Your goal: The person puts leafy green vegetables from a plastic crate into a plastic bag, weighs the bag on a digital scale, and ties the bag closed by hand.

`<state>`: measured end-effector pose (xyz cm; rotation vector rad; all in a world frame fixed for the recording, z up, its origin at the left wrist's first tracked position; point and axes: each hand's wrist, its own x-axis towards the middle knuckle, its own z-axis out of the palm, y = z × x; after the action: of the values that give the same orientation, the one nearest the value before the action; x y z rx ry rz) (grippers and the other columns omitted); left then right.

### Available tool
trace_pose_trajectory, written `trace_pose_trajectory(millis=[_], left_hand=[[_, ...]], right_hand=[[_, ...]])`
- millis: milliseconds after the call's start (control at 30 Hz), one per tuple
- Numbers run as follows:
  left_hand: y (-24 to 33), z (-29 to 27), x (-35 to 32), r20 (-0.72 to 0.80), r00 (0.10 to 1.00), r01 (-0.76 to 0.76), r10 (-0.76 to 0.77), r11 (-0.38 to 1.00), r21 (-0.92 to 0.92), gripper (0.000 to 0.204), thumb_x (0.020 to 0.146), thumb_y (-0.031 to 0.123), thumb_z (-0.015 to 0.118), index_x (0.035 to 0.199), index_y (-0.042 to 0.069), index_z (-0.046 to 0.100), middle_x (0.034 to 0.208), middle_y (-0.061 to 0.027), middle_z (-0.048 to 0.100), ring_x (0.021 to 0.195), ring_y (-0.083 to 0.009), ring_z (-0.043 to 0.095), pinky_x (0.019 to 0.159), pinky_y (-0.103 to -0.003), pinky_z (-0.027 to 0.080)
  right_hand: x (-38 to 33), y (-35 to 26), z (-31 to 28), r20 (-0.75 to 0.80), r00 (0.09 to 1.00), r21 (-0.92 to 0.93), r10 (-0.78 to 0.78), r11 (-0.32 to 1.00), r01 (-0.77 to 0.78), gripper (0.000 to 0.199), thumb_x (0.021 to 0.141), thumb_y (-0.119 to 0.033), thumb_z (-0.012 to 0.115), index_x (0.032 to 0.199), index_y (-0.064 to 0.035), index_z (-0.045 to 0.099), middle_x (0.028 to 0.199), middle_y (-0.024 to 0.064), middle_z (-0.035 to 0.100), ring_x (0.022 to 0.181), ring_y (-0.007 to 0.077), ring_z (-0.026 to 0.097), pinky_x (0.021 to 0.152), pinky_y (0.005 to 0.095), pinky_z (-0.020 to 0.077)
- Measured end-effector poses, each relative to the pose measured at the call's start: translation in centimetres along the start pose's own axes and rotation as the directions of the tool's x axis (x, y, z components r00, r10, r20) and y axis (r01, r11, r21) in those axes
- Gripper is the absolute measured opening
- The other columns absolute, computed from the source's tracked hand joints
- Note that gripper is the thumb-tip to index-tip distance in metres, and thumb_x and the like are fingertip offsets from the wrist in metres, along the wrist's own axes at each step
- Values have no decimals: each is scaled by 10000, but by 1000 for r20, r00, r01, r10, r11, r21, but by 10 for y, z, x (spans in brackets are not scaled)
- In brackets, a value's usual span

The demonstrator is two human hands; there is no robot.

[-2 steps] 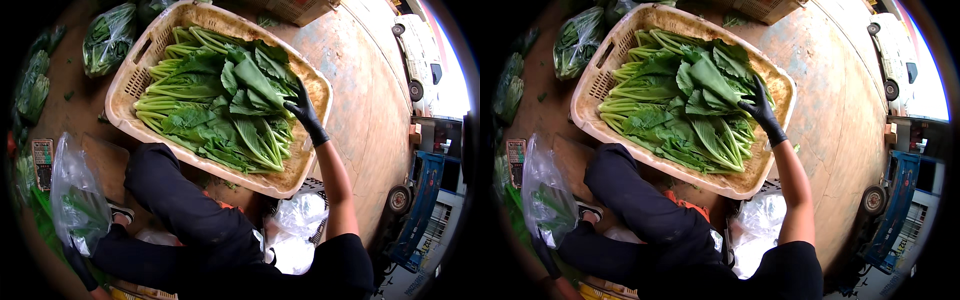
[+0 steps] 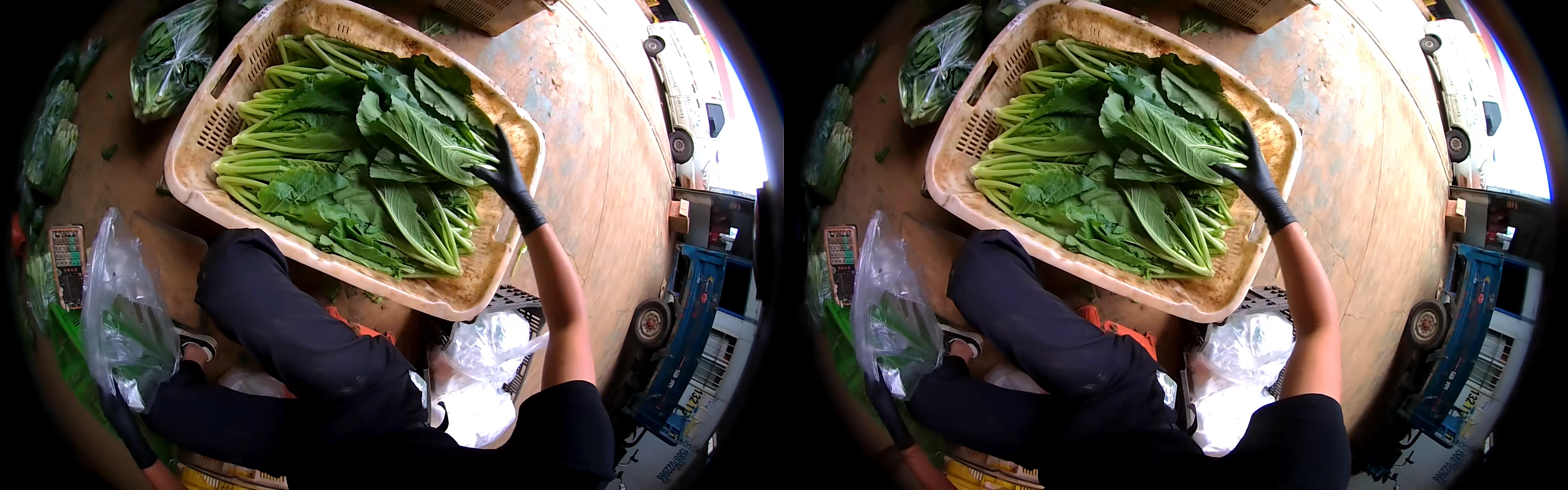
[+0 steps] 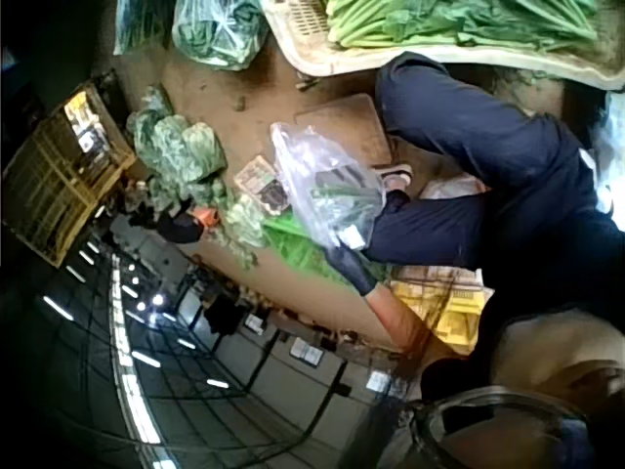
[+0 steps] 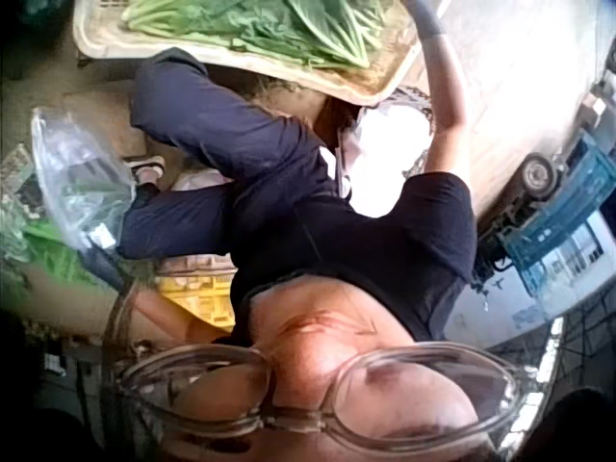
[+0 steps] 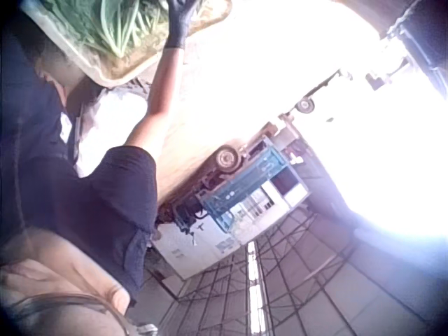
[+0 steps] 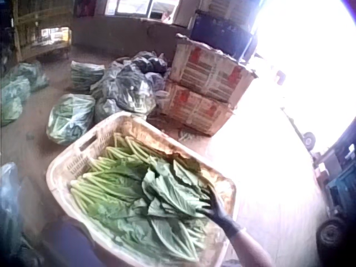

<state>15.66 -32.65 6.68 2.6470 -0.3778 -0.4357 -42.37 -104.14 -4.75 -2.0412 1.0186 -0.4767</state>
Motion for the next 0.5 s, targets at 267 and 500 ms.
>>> trace_pose_trajectory(millis=[267, 500], left_hand=[[9, 13, 16, -69, 984, -156, 163, 982, 103, 299, 879, 167, 513, 1083, -49, 553, 989, -122, 591, 861, -196, 558, 763, -318, 458], [81, 24, -12, -73, 969, -230, 236, 970, 77, 307, 874, 158, 510, 1073, -71, 561, 1028, -159, 589, 885, -240, 563, 790, -353, 458]], right_hand=[[16, 7, -17, 269, 922, -844, 278, 530, 87, 1179, 465, -355, 860, 1420, -268, 175, 1481, 183, 49, 1317, 465, 162, 963, 672, 249], [33, 66, -17, 427, 904, -565, -40, 768, 301, 1198, 412, -312, 878, 1401, -149, 222, 1409, 308, 142, 1247, 497, 276, 1012, 480, 336]])
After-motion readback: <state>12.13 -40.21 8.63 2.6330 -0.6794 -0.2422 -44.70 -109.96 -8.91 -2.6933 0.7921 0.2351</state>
